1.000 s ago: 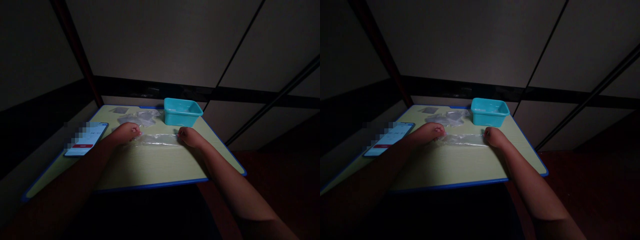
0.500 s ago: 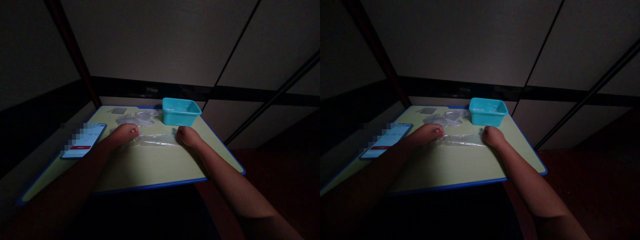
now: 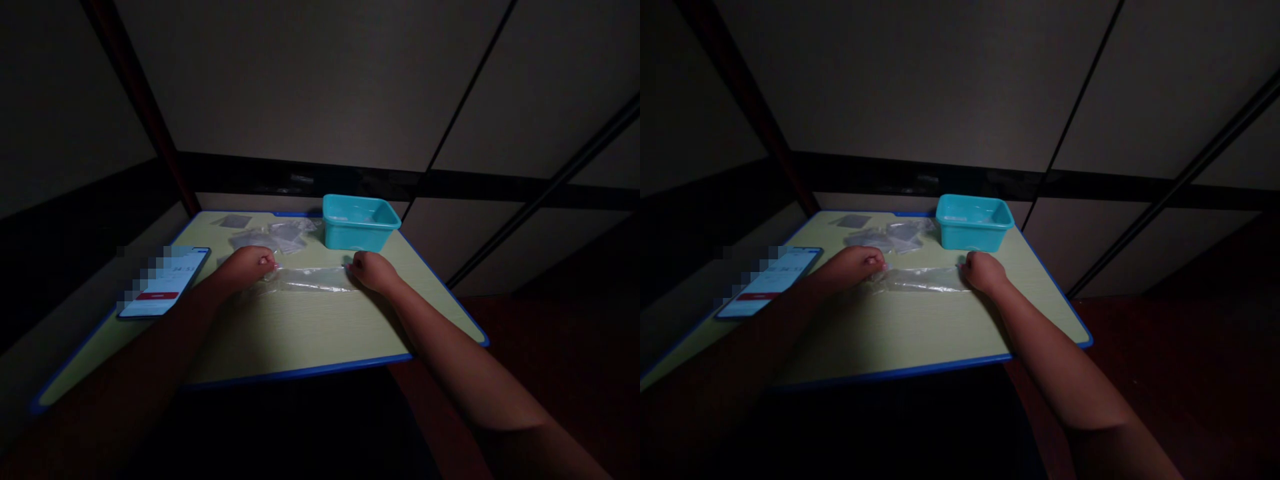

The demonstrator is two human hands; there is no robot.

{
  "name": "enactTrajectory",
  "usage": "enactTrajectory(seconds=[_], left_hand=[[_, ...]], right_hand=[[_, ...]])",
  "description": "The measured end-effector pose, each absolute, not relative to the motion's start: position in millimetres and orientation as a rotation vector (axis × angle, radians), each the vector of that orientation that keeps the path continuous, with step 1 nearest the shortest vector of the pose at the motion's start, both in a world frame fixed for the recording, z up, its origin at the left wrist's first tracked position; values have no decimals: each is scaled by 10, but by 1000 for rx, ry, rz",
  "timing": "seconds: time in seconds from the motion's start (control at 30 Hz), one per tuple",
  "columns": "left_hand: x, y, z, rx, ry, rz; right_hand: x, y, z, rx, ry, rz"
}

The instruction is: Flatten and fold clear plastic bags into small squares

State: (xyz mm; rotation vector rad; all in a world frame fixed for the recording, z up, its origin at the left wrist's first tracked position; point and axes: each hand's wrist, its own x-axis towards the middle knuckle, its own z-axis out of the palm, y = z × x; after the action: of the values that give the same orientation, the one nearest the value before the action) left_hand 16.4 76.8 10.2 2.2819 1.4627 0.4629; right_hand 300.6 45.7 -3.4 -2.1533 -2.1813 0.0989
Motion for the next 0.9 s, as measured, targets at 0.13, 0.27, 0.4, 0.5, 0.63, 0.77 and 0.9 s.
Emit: enactTrajectory(seconds=[0.13, 0.27, 0.4, 0.5, 0.63, 0.77, 0.9], left_hand=[[162, 777, 102, 2323, 1467, 442], [157, 790, 83, 2348, 1454, 425], [142, 809, 50, 2367, 1440, 423], [133, 825, 27, 2378, 1448, 419], [129, 838, 8, 2384, 1450, 416], [132, 831, 4, 2392, 1450, 415], [137, 815, 11, 2391, 1464, 409]], right_hand=[[2963, 425, -16, -2174, -2207, 65], [2929, 388, -22, -2216, -2203, 5], [2933, 362, -26, -2281, -2162, -32], [2940, 333, 3, -2325, -2086, -113], [2879, 241, 43, -2052, -2137, -273], [2734, 128, -16, -1599, -2477, -231], [2639, 98, -106, -1525, -2681, 15]])
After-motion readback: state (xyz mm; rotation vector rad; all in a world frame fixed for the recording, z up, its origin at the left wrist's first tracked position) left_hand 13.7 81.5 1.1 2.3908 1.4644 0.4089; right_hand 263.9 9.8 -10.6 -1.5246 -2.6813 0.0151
